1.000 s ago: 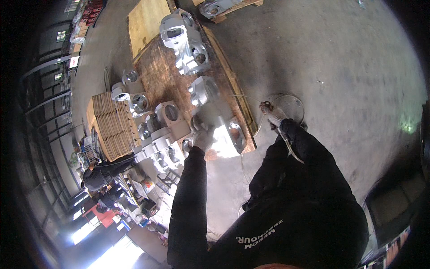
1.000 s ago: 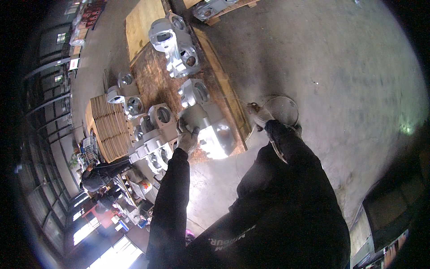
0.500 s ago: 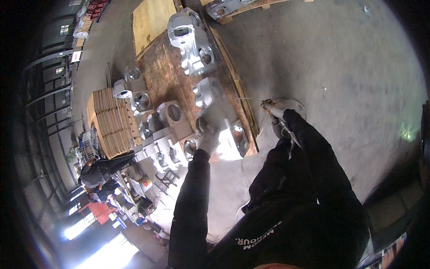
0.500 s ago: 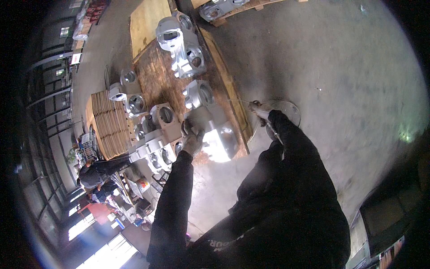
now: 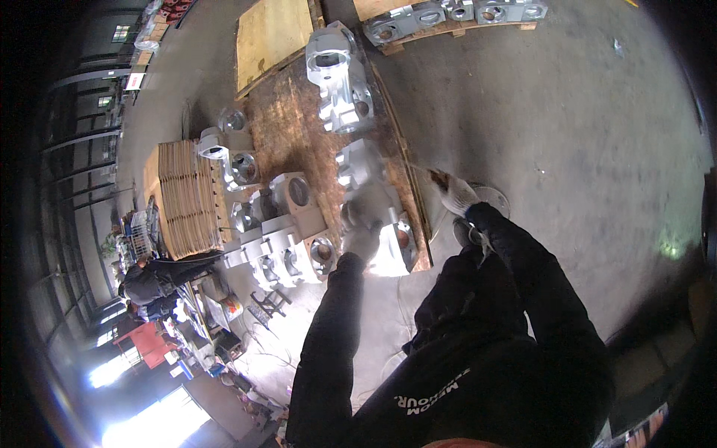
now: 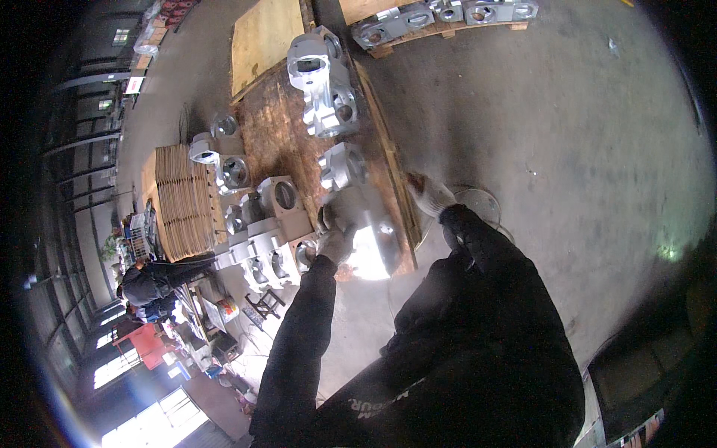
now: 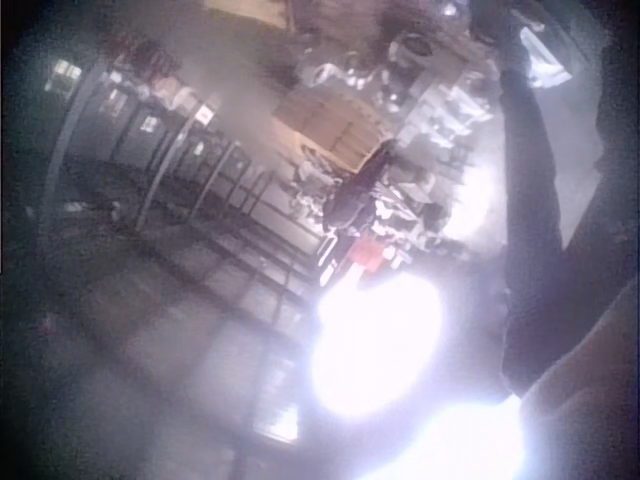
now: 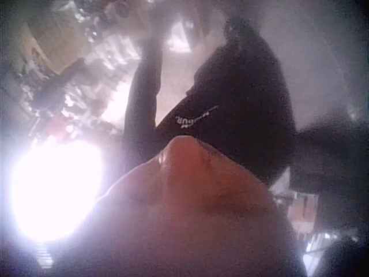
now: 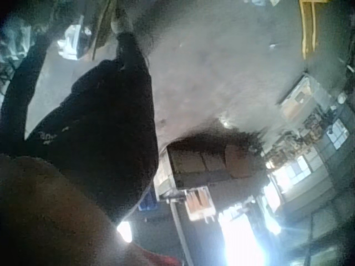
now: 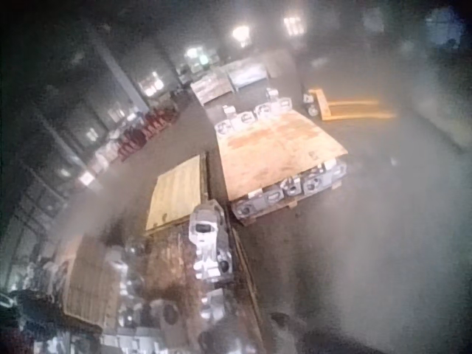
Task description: The person uses a handheld spray tool to clean several silver metal parts placed on a wooden pallet. They repeatedly spray and rotate the parts to cover different surfaces, then move the parts to a nearby pallet and continue the process.
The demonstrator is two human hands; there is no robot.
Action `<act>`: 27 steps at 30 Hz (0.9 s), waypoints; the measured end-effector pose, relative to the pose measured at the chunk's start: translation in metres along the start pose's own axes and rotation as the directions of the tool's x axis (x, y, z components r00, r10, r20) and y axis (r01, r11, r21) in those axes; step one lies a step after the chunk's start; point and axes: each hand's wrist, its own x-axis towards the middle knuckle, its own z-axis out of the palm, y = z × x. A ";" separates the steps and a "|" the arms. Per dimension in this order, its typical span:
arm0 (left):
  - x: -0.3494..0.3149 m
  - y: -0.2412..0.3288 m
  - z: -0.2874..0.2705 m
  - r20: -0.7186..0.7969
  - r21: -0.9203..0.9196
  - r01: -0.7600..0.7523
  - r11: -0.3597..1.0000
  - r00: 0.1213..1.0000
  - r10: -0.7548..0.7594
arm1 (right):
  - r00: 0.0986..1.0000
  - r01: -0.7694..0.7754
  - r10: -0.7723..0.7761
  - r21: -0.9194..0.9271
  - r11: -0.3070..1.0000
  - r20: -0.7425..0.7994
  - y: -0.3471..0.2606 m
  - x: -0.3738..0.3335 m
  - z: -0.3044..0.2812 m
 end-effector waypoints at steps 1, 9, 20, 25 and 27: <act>0.000 -0.001 0.002 -0.004 0.016 -0.005 1.000 1.000 0.005 | 0.986 -0.164 0.165 -0.054 0.985 0.032 -0.010 0.015 0.000; 0.005 -0.015 0.017 -0.031 -0.011 -0.050 0.999 0.998 0.050 | 0.941 -0.224 0.234 -0.071 0.972 0.245 -0.005 0.034 -0.018; 0.000 -0.026 0.025 -0.077 0.121 -0.080 0.989 0.993 0.090 | 0.952 -0.300 0.262 0.323 0.898 0.156 -0.030 -0.011 -0.091; 0.005 0.035 -0.014 -0.123 0.074 0.094 0.993 0.989 -0.084 | 0.945 -0.306 0.324 0.502 0.809 0.054 0.029 0.011 -0.080; 0.028 0.049 -0.015 -0.246 0.099 0.230 0.968 0.948 -0.201 | 0.979 -0.206 0.197 0.268 0.941 0.059 0.048 0.027 -0.071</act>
